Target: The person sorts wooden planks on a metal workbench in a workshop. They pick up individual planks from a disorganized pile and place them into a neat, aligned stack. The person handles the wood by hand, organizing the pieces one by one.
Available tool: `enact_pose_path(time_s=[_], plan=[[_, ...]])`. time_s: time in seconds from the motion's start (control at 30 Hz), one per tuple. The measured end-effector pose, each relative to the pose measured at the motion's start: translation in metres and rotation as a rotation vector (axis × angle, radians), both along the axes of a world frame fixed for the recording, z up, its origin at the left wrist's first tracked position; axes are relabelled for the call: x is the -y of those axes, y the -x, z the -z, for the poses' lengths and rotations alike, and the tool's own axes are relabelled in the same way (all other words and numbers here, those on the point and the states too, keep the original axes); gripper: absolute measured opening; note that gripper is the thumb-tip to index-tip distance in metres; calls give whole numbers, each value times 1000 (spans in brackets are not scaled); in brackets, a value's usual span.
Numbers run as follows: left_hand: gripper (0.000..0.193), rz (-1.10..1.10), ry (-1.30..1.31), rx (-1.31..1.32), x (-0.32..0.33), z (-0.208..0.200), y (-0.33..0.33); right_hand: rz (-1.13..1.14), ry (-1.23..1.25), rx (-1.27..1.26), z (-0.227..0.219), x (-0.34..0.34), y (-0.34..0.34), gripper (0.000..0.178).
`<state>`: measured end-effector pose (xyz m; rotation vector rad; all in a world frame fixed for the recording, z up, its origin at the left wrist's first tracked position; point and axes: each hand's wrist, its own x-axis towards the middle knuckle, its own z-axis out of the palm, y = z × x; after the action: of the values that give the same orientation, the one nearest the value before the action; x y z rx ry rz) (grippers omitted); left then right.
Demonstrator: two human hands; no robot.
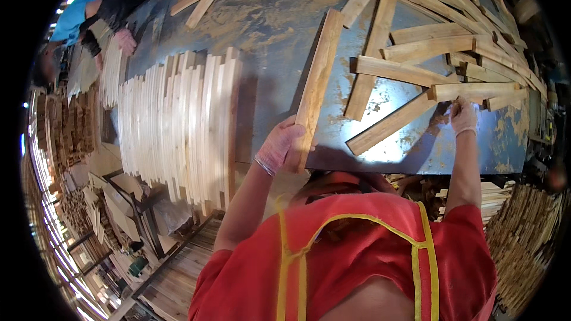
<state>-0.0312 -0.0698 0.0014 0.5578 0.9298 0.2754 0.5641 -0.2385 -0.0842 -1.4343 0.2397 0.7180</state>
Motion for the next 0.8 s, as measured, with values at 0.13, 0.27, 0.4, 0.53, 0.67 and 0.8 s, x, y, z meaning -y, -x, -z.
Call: enact_pose_path(time_s=[0.13, 0.27, 0.4, 0.53, 0.67, 0.8], plan=[[56, 73, -353, -442, 27, 3, 45, -311, 170, 556, -8, -20, 117, 40], [58, 306, -1305, -1160, 53, 5, 115, -838, 664, 1459, -59, -58, 203, 62], [78, 504, -1456, -1565, 65, 18, 190, -1014, 848, 1677, -85, -111, 214, 56], [85, 428, -1452, -1488, 56, 5, 167, -968, 978, 1747, -70, -135, 200, 43], [84, 321, -1713, -1158, 63, 5, 93, -1442, 724, 1599, -120, -136, 278, 27], [88, 510, -1742, -918, 67, 4, 10, -1136, 225, 1387, -143, -103, 293, 39]])
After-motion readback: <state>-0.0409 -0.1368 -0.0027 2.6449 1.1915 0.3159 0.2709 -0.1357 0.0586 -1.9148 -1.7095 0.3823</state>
